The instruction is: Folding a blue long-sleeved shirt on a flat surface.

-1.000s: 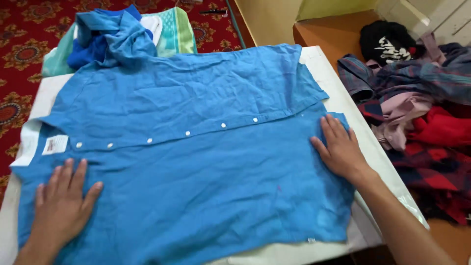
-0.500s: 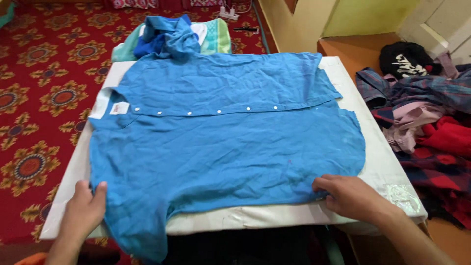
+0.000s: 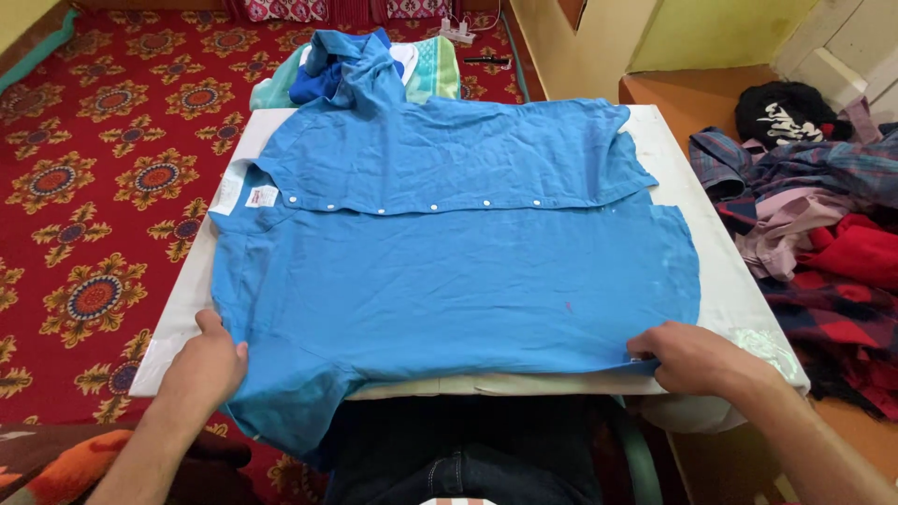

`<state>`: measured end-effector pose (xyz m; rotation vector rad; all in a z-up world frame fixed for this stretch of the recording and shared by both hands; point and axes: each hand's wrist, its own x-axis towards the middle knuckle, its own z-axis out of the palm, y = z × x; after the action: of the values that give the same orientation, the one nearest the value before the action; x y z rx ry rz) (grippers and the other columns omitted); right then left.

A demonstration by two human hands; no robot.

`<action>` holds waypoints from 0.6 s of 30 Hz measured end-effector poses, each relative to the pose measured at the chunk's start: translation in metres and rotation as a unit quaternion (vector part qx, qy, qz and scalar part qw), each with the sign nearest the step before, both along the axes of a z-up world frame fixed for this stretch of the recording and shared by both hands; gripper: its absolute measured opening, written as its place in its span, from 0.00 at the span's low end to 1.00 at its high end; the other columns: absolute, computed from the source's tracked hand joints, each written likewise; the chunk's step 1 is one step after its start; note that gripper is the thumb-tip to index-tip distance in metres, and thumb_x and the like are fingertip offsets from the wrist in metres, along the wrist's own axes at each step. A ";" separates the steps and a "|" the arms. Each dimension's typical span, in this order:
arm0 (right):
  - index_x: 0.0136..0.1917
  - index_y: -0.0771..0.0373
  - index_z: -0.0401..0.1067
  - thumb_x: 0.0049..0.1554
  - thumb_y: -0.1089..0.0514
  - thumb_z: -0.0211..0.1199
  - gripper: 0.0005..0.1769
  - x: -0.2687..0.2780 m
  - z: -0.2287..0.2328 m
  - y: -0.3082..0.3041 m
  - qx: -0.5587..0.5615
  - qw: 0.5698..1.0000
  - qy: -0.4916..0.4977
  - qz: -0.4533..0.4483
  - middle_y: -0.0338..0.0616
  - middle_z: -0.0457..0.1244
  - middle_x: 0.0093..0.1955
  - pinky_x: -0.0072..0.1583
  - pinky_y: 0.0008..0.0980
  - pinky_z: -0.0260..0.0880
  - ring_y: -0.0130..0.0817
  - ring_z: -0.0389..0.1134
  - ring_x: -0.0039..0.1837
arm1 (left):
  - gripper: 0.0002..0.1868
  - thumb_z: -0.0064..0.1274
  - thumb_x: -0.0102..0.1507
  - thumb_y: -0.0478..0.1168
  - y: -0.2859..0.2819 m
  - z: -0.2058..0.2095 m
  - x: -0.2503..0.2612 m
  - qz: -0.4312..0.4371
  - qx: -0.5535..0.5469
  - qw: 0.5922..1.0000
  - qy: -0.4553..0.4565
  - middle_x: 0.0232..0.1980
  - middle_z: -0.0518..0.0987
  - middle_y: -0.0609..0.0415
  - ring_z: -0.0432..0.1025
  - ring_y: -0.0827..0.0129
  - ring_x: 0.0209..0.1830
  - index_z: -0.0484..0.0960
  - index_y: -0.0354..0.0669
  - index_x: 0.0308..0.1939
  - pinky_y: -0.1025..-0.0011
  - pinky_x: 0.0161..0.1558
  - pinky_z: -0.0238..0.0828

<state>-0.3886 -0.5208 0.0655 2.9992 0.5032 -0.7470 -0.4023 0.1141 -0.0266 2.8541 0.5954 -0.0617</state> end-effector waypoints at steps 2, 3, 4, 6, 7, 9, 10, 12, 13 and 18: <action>0.47 0.57 0.76 0.42 0.65 0.59 0.17 0.002 -0.006 -0.006 -0.001 1.000 0.024 0.016 0.49 0.71 0.44 0.55 0.49 0.70 0.54 0.70 0.54 | 0.34 0.54 0.66 0.47 0.004 0.003 -0.001 -0.022 0.029 0.998 0.049 0.43 0.82 0.23 0.80 0.34 0.47 0.55 0.26 0.62 0.47 0.53 0.77; 0.47 0.57 0.76 0.42 0.65 0.59 0.17 0.004 -0.003 0.000 -0.001 1.000 0.023 0.018 0.49 0.71 0.44 0.55 0.49 0.70 0.54 0.70 0.54 | 0.34 0.54 0.66 0.47 -0.005 0.015 -0.003 -0.020 0.029 0.998 0.047 0.43 0.82 0.23 0.80 0.34 0.47 0.55 0.26 0.62 0.47 0.53 0.77; 0.45 0.58 0.77 0.46 0.62 0.59 0.12 0.006 0.000 0.005 -0.038 0.999 0.021 0.004 0.50 0.71 0.45 0.55 0.49 0.71 0.53 0.71 0.54 | 0.39 0.55 0.65 0.47 -0.015 0.028 -0.005 -0.016 0.050 0.996 0.069 0.49 0.81 0.26 0.79 0.36 0.51 0.53 0.29 0.69 0.47 0.54 0.77; 0.44 0.58 0.77 0.51 0.59 0.58 0.09 0.018 0.006 0.035 -0.073 0.997 0.017 -0.011 0.50 0.71 0.46 0.56 0.48 0.72 0.52 0.72 0.54 | 0.44 0.56 0.64 0.47 -0.043 0.039 0.003 -0.010 0.074 0.993 0.089 0.54 0.80 0.28 0.79 0.37 0.54 0.51 0.33 0.76 0.47 0.56 0.76; 0.46 0.58 0.78 0.55 0.55 0.57 0.10 0.023 0.010 0.058 -0.047 0.996 -0.055 -0.058 0.51 0.71 0.49 0.58 0.47 0.72 0.51 0.73 0.56 | 0.36 0.53 0.64 0.52 -0.061 0.035 0.011 -0.079 0.171 0.982 -0.021 0.64 0.73 0.35 0.67 0.42 0.65 0.63 0.36 0.69 0.40 0.59 0.67; 0.48 0.58 0.79 0.60 0.52 0.56 0.13 0.040 -0.017 0.112 -0.020 0.986 -0.126 -0.108 0.51 0.72 0.52 0.60 0.47 0.73 0.50 0.73 0.58 | 0.30 0.50 0.63 0.57 -0.112 0.029 0.030 -0.148 0.263 0.944 -0.131 0.73 0.66 0.42 0.56 0.47 0.76 0.75 0.41 0.62 0.34 0.63 0.58; 0.61 0.59 0.71 0.61 0.54 0.56 0.16 0.052 -0.048 0.143 0.142 0.953 -0.267 -0.006 0.54 0.65 0.64 0.67 0.49 0.64 0.52 0.65 0.67 | 0.31 0.47 0.64 0.58 -0.145 0.026 0.043 -0.224 0.184 0.938 -0.189 0.75 0.64 0.45 0.54 0.49 0.77 0.72 0.46 0.66 0.35 0.66 0.52; 0.73 0.61 0.63 0.62 0.55 0.55 0.27 0.059 -0.084 0.184 0.294 0.867 -0.393 0.089 0.56 0.58 0.76 0.75 0.51 0.56 0.55 0.57 0.76 | 0.32 0.45 0.66 0.59 -0.178 0.013 0.058 -0.300 0.099 0.917 -0.242 0.78 0.61 0.47 0.52 0.50 0.78 0.68 0.51 0.71 0.36 0.69 0.46; 0.76 0.59 0.59 0.63 0.49 0.52 0.31 0.059 -0.086 0.194 0.257 0.892 -0.363 0.081 0.53 0.53 0.79 0.75 0.55 0.49 0.52 0.52 0.79 | 0.35 0.43 0.66 0.62 -0.180 0.005 0.067 -0.328 0.089 0.909 -0.240 0.79 0.60 0.47 0.51 0.52 0.79 0.65 0.51 0.73 0.38 0.70 0.45; 0.83 0.54 0.45 0.64 0.34 0.41 0.41 0.075 -0.097 0.067 0.081 0.948 -0.307 -0.037 0.46 0.39 0.86 0.77 0.59 0.33 0.47 0.37 0.84 | 0.42 0.38 0.65 0.68 -0.072 -0.022 0.077 -0.301 0.017 0.933 -0.195 0.81 0.57 0.47 0.50 0.54 0.81 0.60 0.50 0.77 0.50 0.75 0.45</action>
<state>-0.3140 -0.4540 -0.0311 3.1657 0.4320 0.2583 -0.3255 0.0419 -0.0483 2.8457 -0.3648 0.4088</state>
